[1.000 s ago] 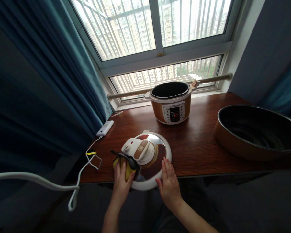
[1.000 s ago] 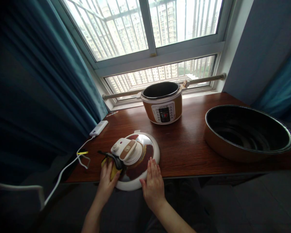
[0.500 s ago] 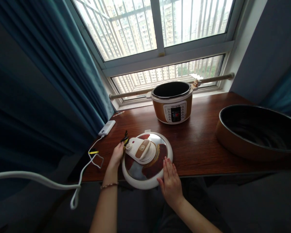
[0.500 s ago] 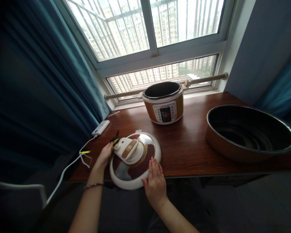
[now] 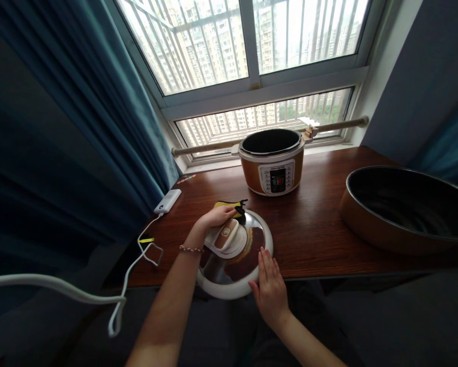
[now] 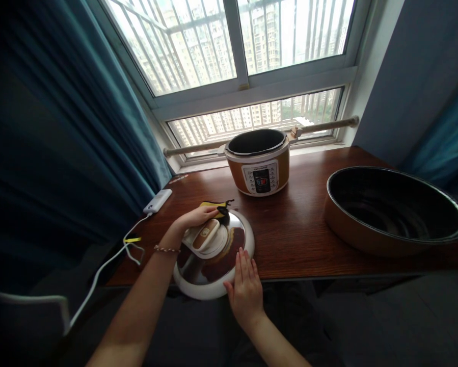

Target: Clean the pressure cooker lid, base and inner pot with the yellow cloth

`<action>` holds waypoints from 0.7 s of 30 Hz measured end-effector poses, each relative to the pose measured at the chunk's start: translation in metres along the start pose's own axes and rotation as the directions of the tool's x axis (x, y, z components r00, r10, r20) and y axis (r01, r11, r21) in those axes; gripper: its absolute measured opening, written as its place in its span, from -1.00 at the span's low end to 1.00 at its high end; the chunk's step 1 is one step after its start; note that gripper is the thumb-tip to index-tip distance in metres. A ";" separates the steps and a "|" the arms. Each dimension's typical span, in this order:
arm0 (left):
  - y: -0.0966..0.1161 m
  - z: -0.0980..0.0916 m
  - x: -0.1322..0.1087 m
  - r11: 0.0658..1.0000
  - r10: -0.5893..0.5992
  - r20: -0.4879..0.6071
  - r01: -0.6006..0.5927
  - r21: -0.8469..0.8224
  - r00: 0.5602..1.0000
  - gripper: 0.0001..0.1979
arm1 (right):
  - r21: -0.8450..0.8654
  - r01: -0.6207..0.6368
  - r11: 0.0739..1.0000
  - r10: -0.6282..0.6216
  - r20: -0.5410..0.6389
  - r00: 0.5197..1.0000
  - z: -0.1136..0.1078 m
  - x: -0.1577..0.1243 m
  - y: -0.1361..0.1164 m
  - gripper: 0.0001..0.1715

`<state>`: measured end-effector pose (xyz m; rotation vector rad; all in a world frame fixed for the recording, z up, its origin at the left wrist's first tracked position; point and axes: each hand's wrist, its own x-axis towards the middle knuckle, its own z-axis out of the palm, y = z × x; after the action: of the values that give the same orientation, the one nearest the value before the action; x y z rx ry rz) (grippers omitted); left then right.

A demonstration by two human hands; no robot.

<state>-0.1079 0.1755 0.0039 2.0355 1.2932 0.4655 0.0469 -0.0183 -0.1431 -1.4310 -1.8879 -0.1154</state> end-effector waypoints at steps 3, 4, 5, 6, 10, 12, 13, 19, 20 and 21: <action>0.019 -0.003 -0.011 0.997 0.052 0.141 -0.044 -0.059 0.989 -0.41 | -0.001 0.012 1.000 -0.012 -0.006 1.000 0.000 0.000 0.000 -0.11; 0.023 -0.004 -0.016 0.995 0.065 0.163 -0.052 -0.084 0.984 -0.45 | -0.002 0.017 1.000 -0.017 -0.006 1.000 0.000 -0.001 0.000 -0.12; 0.024 -0.005 -0.022 0.993 0.078 0.178 -0.060 -0.104 0.981 -0.50 | -0.003 0.019 1.000 -0.019 -0.005 1.000 0.000 -0.001 0.000 -0.12; 0.025 -0.004 -0.028 0.991 0.095 0.176 -0.076 -0.113 0.980 -0.54 | -0.004 0.018 1.000 -0.018 -0.005 1.000 0.000 -0.001 0.000 -0.12; 0.021 0.015 -0.058 0.971 0.194 0.074 -0.202 0.132 0.978 -0.69 | -0.010 0.016 1.000 -0.016 -0.005 1.000 0.000 -0.001 0.000 -0.12; 0.019 0.031 -0.076 0.908 0.233 0.036 -0.231 0.349 0.972 -0.73 | -0.012 0.018 1.000 -0.019 -0.006 1.000 0.000 -0.001 0.000 -0.12; 0.019 0.039 -0.086 0.867 0.248 0.034 -0.238 0.438 0.968 -0.74 | -0.013 0.018 1.000 -0.018 -0.008 1.000 0.000 -0.001 0.000 -0.12; 0.024 0.068 -0.136 0.732 0.304 -0.054 -0.197 0.652 0.951 -0.71 | -0.029 0.035 0.999 -0.036 -0.033 0.999 -0.001 0.001 0.001 -0.13; 0.023 0.070 -0.142 0.719 0.302 -0.081 -0.172 0.673 0.950 -0.71 | -0.031 0.040 0.999 -0.040 -0.032 0.999 -0.001 0.001 0.001 -0.13; 0.021 0.072 -0.148 0.704 0.304 -0.099 -0.153 0.693 0.948 -0.70 | -0.033 0.043 0.999 -0.044 -0.028 0.999 -0.001 0.001 0.001 -0.13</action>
<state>-0.1156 0.0126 -0.0244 2.8597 1.4842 0.3437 0.0484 -0.0174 -0.1422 -1.4028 -1.9019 -0.1869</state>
